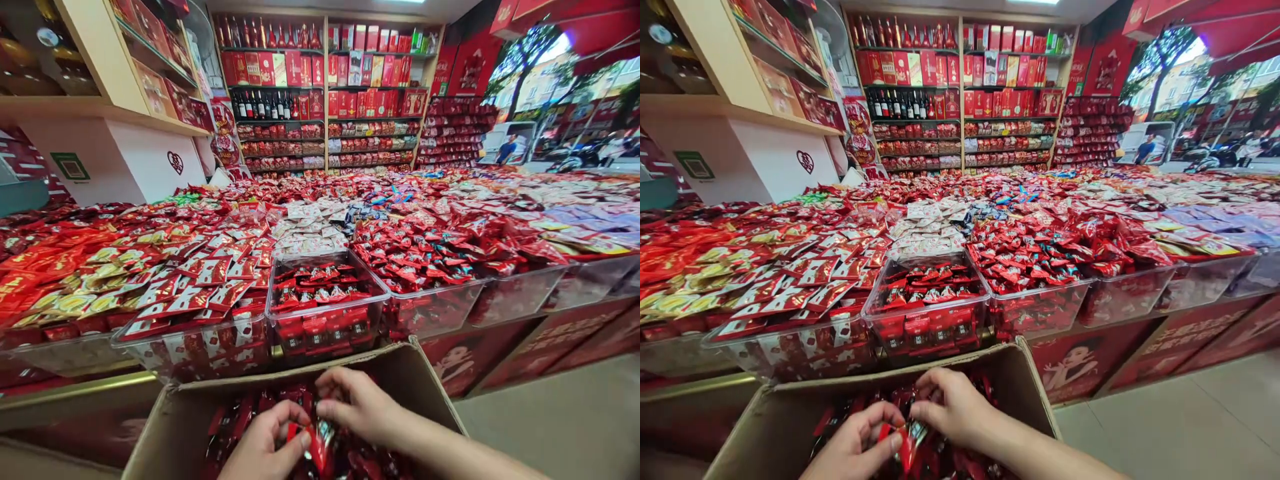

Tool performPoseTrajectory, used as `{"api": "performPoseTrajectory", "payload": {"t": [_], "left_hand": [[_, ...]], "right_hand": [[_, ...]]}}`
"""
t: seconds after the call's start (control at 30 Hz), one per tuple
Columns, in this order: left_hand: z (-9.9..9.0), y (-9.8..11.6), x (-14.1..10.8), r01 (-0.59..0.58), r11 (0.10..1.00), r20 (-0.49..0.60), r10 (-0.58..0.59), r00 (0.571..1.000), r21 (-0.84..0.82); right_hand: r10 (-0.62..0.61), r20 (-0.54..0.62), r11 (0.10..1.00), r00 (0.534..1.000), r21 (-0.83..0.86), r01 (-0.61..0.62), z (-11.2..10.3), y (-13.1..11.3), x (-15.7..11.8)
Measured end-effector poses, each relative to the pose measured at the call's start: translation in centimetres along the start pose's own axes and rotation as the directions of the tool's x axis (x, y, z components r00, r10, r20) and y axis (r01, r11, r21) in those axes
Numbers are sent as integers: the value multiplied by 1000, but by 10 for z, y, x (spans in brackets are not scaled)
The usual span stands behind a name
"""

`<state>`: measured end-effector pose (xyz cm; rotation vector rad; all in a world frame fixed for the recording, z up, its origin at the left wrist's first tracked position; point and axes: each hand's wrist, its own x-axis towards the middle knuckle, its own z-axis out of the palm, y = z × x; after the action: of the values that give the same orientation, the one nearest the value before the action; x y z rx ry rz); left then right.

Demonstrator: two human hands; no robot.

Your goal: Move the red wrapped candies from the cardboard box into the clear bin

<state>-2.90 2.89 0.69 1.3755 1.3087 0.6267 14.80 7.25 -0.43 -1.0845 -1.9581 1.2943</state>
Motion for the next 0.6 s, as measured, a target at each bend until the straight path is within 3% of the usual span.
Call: {"api": "performPoseTrajectory", "payload": {"t": [0.1,0.2,0.4,0.6], "left_hand": [[3,3,0,-30,998,13,31,999,-55],[4,3,0,-35,999,28,35,999,-19],[3,-1,1,-63,996,20,62,998,59],[11,2,1,-140,987,-3,141,990,73]], "right_hand": [[170,110,940,979,282,-194,-5,2,2],[225,154,879,962,395,-268,-10,-2,1],[213,28,831,977,521,-196,-10,-8,-2],[123,-46,841,991,536,-79,-6,-7,-1]]}}
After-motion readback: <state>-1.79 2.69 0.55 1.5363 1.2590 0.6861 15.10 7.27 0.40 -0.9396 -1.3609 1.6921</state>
